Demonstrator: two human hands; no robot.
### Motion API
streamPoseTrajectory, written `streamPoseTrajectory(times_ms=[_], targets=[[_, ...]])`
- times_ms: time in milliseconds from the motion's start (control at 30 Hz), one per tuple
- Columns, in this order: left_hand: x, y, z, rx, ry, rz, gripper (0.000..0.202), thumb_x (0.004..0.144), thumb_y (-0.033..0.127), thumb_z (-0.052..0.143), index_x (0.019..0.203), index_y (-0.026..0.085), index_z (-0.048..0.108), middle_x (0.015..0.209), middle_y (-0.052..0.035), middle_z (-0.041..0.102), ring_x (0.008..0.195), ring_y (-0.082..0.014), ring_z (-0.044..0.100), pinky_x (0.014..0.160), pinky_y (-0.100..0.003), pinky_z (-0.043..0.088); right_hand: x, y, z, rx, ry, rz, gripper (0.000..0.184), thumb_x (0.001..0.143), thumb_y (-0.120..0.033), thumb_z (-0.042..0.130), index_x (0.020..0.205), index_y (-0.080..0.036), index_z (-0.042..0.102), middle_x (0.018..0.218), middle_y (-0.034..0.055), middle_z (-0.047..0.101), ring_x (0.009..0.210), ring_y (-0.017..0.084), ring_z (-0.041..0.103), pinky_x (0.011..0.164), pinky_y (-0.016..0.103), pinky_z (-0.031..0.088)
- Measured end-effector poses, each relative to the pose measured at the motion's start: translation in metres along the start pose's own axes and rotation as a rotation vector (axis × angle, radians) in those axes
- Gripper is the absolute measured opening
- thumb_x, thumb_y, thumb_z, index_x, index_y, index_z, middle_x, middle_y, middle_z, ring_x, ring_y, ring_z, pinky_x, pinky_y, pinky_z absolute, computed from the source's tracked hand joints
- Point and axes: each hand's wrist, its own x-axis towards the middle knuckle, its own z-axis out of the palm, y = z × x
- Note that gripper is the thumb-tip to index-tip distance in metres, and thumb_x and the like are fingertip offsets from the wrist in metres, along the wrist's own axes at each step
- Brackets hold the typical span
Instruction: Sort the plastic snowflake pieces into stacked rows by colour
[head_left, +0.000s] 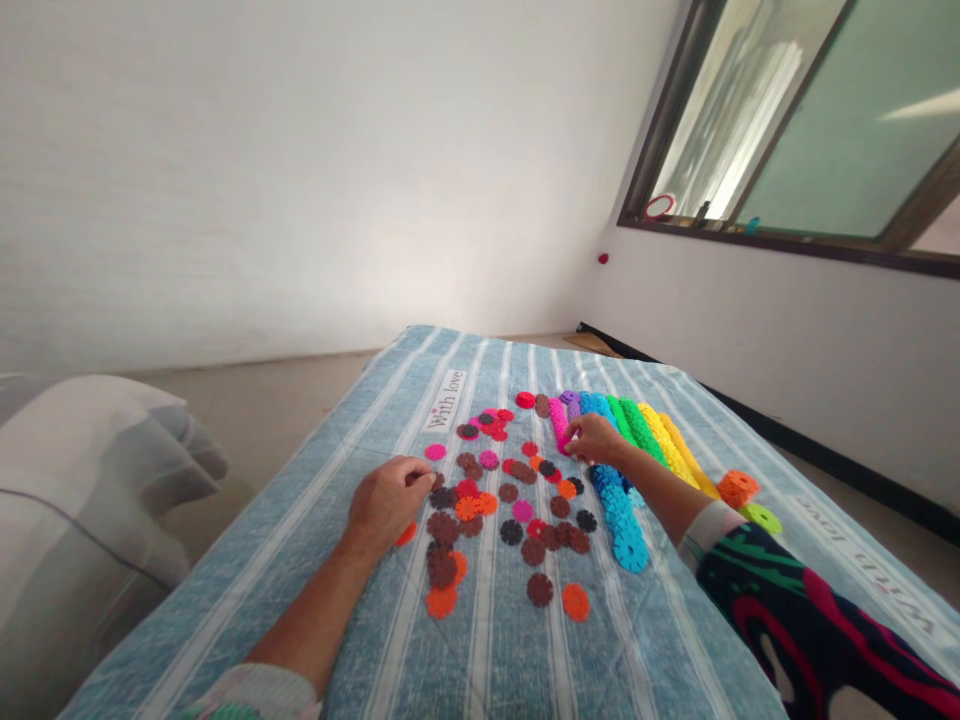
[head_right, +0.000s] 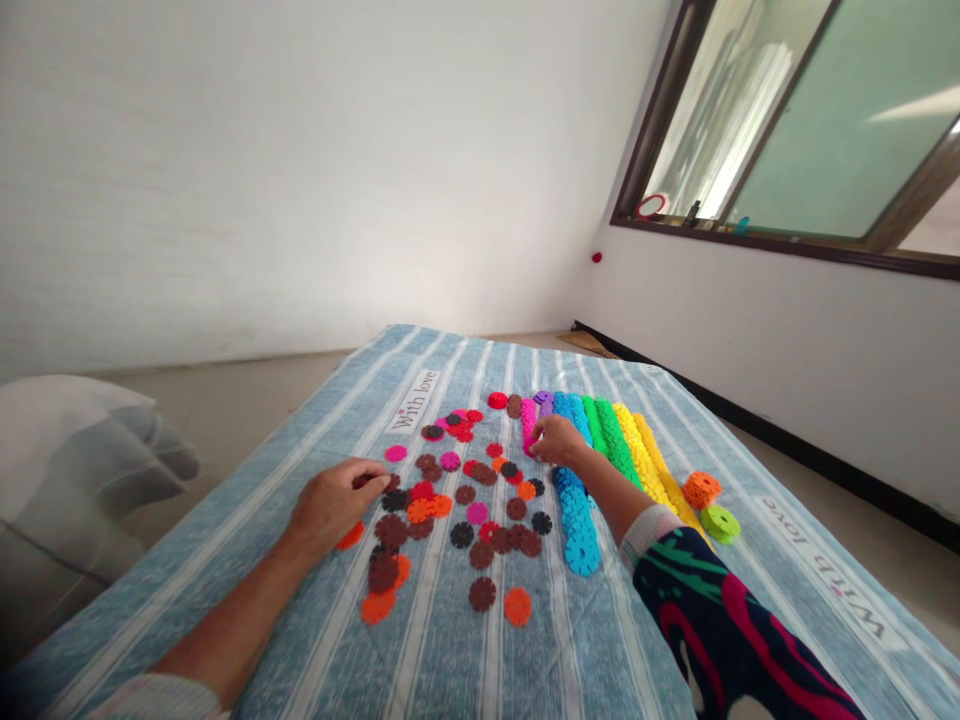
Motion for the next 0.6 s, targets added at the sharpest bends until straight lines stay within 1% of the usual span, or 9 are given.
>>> streamPoseTrajectory(times_ms=[133,267,400,500,600], targets=[[0.000,0.001,0.000,0.003,-0.009,-0.003,0.025,0.071,0.036,0.050,0.075,0.021,0.070,0.081,-0.0022,0.072,0.077,-0.0189,0.065,0.072,-0.028,0.045,-0.003,-0.002,-0.005,-0.047,0.098,-0.027,0.015,0.073,-0.012,0.064,0.087,-0.015,0.070,0.053,-0.0029,0.059,0.050,0.012,0.058,0.054,0.021,0.043],[-0.001,0.002,0.000,0.006,-0.012,-0.006,0.025,0.071,0.036,0.050,0.075,0.022,0.069,0.081,-0.0022,0.072,0.078,-0.0192,0.065,0.073,-0.028,0.045,-0.009,-0.003,-0.013,-0.064,0.133,-0.042,0.013,0.076,-0.015,0.061,0.085,-0.015,0.071,0.055,-0.0008,0.061,0.052,0.013,0.059,0.056,0.022,0.043],[0.000,0.001,0.000,0.008,-0.015,0.004,0.024,0.071,0.036,0.050,0.075,0.021,0.069,0.082,-0.0024,0.072,0.078,-0.0192,0.065,0.073,-0.028,0.045,-0.018,-0.005,-0.011,-0.058,0.122,-0.064,0.012,0.077,-0.015,0.059,0.081,-0.013,0.070,0.053,-0.0004,0.060,0.050,0.012,0.057,0.054,0.021,0.041],[-0.001,0.001,0.000,0.008,-0.010,0.010,0.024,0.071,0.036,0.050,0.074,0.021,0.069,0.081,-0.0024,0.071,0.078,-0.0192,0.065,0.073,-0.028,0.045,-0.026,-0.010,-0.004,-0.053,0.084,-0.095,0.012,0.077,-0.015,0.059,0.079,-0.013,0.070,0.051,-0.0010,0.059,0.049,0.011,0.055,0.053,0.020,0.039],[-0.001,0.001,0.000,0.014,-0.010,0.008,0.024,0.071,0.035,0.050,0.074,0.022,0.069,0.080,-0.0018,0.071,0.078,-0.0191,0.065,0.072,-0.028,0.045,-0.035,-0.019,0.006,-0.056,0.033,-0.146,0.012,0.077,-0.016,0.060,0.077,-0.013,0.071,0.052,-0.0015,0.060,0.051,0.010,0.055,0.052,0.019,0.037]])
